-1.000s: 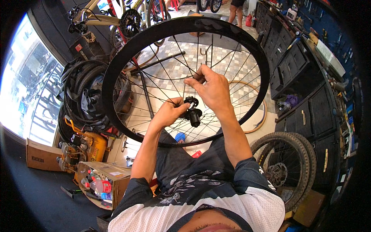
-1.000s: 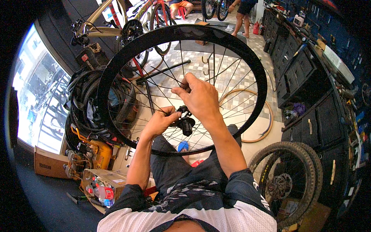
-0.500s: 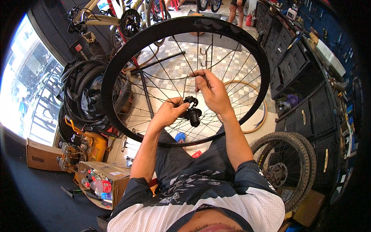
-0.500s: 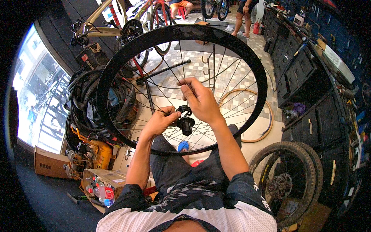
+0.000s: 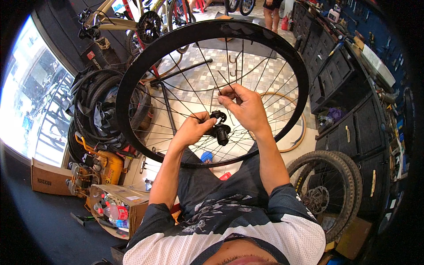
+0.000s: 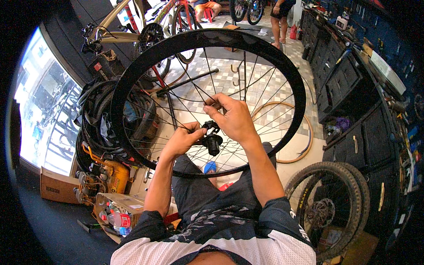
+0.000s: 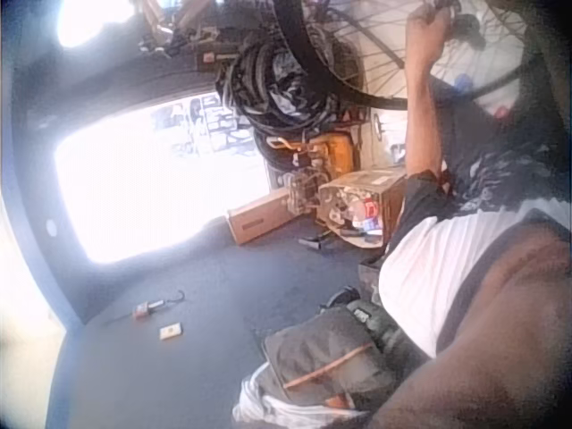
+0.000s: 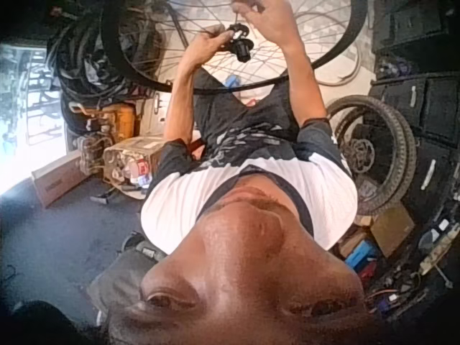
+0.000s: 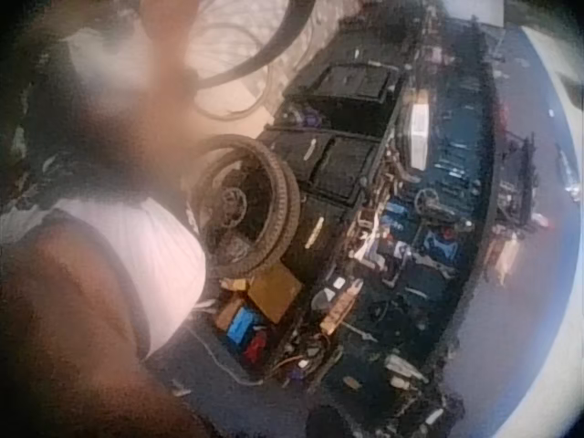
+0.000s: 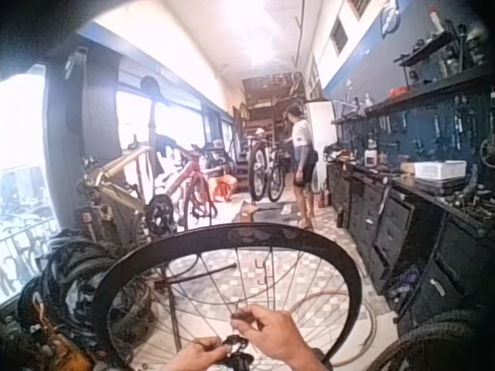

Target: The person laces a bicycle wheel by threading spokes through the rim and hub, then secures them with nipples. The person works methodically around the wheel, inserting each spoke and tightening it by hand.

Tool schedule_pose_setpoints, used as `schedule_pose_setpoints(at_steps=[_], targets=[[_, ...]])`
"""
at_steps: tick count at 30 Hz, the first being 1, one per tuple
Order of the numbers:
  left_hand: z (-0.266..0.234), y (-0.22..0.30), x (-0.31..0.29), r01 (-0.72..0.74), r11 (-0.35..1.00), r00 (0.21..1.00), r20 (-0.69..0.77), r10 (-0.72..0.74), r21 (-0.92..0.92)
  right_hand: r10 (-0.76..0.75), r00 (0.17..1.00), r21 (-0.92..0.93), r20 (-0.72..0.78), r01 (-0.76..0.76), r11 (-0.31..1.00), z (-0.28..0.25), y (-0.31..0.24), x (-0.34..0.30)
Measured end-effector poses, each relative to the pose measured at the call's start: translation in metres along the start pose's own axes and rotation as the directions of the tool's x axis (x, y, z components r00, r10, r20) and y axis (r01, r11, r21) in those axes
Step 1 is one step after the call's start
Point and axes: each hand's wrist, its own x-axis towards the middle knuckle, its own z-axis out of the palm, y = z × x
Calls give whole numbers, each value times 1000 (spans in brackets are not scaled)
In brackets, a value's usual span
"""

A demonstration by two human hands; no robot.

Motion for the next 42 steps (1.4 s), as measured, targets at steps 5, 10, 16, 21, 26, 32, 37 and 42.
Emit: schedule_pose_setpoints(at_steps=[5, 10, 16, 21, 26, 32, 37, 42], targets=[[1, -3, 0, -2, 1000, 1000, -18, 2, -4, 30, 999, -4, -35, -30, 1000, -1, -3, -2], [2, -1, 0, 15, 1000, 1000, -16, -15, -9, -58, 998, 34, 8, 58, 998, -2, 5, -2], [4, 2, -2, 11, 999, 1000, -1, -11, -53, -60, 997, 111, -58, 66, 992, 6, 20, 0], [3, 1, -2, 21, 999, 1000, -3, -21, -31, 7, 997, 95, -79, 1, 995, 6, 14, 0], [3, 4, -4, 18, 999, 1000, -8, -18, -30, 42, 998, -14, -38, -43, 999, 2, 13, 0], [2, 4, -2, 1, 999, 1000, 0, -1, -46, 67, 996, 341, 57, -83, 937, 7, 25, -8], [3, -1, -1, -4, 997, 1000, -1, 4, -74, -55, 993, 268, 107, 24, 963, 4, 36, -13], [2, -2, 1, -11, 999, 1000, -2, 11, -48, 20, 992, 200, 123, -45, 979, 2, 31, -13]])
